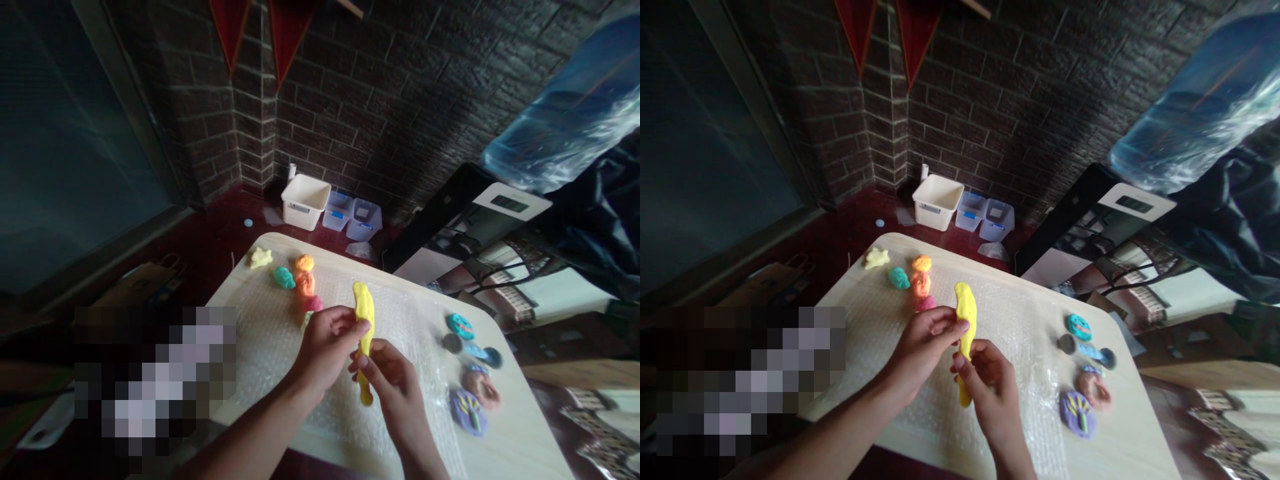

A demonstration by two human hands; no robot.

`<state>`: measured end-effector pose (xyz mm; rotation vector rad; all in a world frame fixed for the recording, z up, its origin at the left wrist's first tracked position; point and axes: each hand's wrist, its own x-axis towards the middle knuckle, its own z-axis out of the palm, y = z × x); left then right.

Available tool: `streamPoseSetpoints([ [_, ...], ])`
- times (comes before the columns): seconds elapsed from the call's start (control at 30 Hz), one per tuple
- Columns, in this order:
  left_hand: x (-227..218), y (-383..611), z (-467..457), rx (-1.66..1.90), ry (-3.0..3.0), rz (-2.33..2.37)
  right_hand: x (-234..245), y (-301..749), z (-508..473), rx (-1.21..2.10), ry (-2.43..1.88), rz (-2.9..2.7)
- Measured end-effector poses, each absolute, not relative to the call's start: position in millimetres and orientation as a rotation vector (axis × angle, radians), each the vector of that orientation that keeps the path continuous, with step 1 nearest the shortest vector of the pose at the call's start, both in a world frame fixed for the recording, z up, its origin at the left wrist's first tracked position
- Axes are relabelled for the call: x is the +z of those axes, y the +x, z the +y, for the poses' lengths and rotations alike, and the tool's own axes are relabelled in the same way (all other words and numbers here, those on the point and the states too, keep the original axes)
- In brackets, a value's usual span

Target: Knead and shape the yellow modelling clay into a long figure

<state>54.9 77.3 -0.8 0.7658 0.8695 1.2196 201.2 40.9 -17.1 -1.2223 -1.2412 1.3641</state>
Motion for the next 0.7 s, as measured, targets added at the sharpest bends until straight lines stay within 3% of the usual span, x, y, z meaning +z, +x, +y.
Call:
streamPoseSetpoints([
  [0.2, 0.5, 60.1, 73.3, 1.098, 0.757, 0.863, -23.5, 215.9, 40.0, 1.411, -1.238, -1.136],
  [0.43, 2.0, 59.0, 71.8, 0.961, 0.672, 0.675, -21.6, 215.3, 43.3, 1.694, -0.995, -0.854],
  [0.7, -3.7, 61.1, 72.6, 1.055, 0.672, 0.753, -17.4, 208.9, 39.0, 1.613, -1.031, -0.941],
])
